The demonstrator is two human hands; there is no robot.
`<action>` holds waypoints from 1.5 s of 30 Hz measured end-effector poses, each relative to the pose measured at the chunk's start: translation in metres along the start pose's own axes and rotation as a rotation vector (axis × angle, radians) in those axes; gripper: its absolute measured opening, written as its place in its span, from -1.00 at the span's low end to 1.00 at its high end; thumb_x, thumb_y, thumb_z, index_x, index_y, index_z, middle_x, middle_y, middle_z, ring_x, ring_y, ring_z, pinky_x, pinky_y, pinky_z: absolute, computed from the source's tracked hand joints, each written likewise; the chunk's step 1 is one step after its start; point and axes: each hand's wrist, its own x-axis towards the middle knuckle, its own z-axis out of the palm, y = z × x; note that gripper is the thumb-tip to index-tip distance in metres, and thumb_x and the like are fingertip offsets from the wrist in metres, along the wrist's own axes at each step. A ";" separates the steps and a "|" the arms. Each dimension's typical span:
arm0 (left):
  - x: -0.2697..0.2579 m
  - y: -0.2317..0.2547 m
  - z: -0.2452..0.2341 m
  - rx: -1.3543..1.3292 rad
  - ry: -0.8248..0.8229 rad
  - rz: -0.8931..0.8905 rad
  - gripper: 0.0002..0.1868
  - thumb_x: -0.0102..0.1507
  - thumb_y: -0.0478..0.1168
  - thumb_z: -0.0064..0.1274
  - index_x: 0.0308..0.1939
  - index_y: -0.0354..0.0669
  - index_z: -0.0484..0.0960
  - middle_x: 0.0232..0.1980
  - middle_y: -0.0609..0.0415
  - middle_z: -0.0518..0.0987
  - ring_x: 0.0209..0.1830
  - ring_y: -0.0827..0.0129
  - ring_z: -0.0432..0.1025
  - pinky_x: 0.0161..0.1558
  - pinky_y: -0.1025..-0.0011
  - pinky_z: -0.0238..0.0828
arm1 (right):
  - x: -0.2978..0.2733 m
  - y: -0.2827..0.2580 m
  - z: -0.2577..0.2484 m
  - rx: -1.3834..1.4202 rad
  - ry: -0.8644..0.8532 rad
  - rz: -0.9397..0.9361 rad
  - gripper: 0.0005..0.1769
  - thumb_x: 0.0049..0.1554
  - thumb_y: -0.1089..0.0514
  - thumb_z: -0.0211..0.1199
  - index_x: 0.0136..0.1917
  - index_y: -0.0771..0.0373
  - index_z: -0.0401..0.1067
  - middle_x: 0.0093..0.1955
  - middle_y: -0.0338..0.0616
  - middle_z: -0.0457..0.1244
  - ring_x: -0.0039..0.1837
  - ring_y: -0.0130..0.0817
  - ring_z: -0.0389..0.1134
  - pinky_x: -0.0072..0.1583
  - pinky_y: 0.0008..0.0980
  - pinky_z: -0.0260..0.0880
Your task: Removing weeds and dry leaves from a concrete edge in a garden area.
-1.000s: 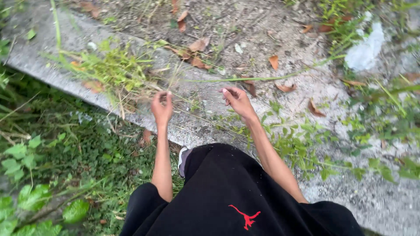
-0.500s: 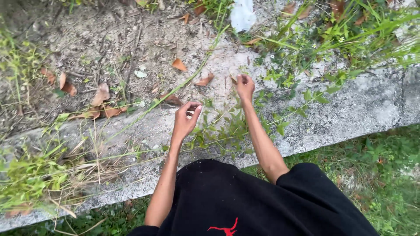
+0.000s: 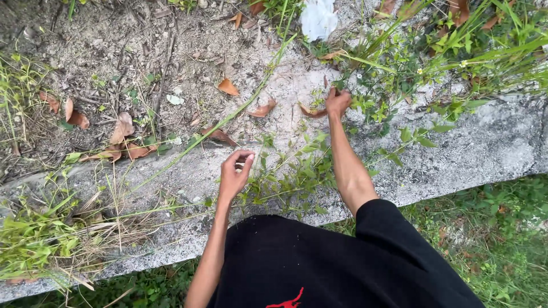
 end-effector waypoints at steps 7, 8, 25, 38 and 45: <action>-0.005 -0.045 -0.005 0.001 0.028 -0.004 -0.83 0.34 -0.20 0.11 -0.05 -0.15 0.71 -0.21 0.15 0.70 -0.30 0.54 0.53 -0.30 0.51 0.44 | -0.031 0.019 -0.013 0.554 -0.072 0.315 -0.79 0.24 0.27 0.10 -0.14 0.35 0.53 -0.29 -0.11 0.41 -0.38 -0.45 0.35 -0.33 -0.42 0.39; -0.005 -0.050 -0.003 -0.005 0.016 -0.011 -0.84 0.35 -0.19 0.12 -0.05 -0.14 0.72 -0.21 0.11 0.71 -0.30 0.51 0.53 -0.29 0.50 0.45 | -0.038 0.027 -0.011 0.582 -0.122 0.266 -0.79 0.25 0.28 0.12 -0.13 0.37 0.55 -0.29 -0.13 0.41 -0.36 -0.47 0.38 -0.30 -0.45 0.42; 0.017 -0.024 0.030 0.019 -0.041 0.216 -0.81 0.30 -0.22 0.19 -0.02 -0.14 0.73 -0.19 -0.01 0.73 -0.31 0.40 0.56 -0.25 0.42 0.49 | -0.231 -0.196 -0.132 0.581 -1.024 -0.007 -0.73 0.27 0.06 0.27 0.06 0.29 0.62 -0.34 -0.35 0.31 -0.31 -0.61 0.18 -0.24 -0.56 0.16; -0.014 -0.054 -0.037 -0.132 0.205 0.008 -0.82 0.32 -0.21 0.20 -0.09 -0.22 0.77 -0.26 0.10 0.74 -0.38 0.62 0.49 -0.33 0.59 0.39 | 0.006 0.008 -0.003 0.172 -0.049 -0.006 -0.72 0.11 0.13 0.42 0.01 0.37 0.54 -0.19 -0.03 0.44 -0.22 -0.29 0.44 -0.12 -0.29 0.43; -0.017 -0.066 -0.048 -0.106 0.283 -0.107 -0.84 0.31 -0.22 0.20 -0.10 -0.20 0.79 -0.28 0.15 0.73 -0.44 0.66 0.42 -0.40 0.61 0.30 | 0.016 0.012 0.004 -0.037 0.042 -0.069 -0.77 0.09 0.11 0.44 -0.15 0.36 0.57 -0.23 0.03 0.42 -0.22 -0.15 0.45 -0.04 -0.17 0.43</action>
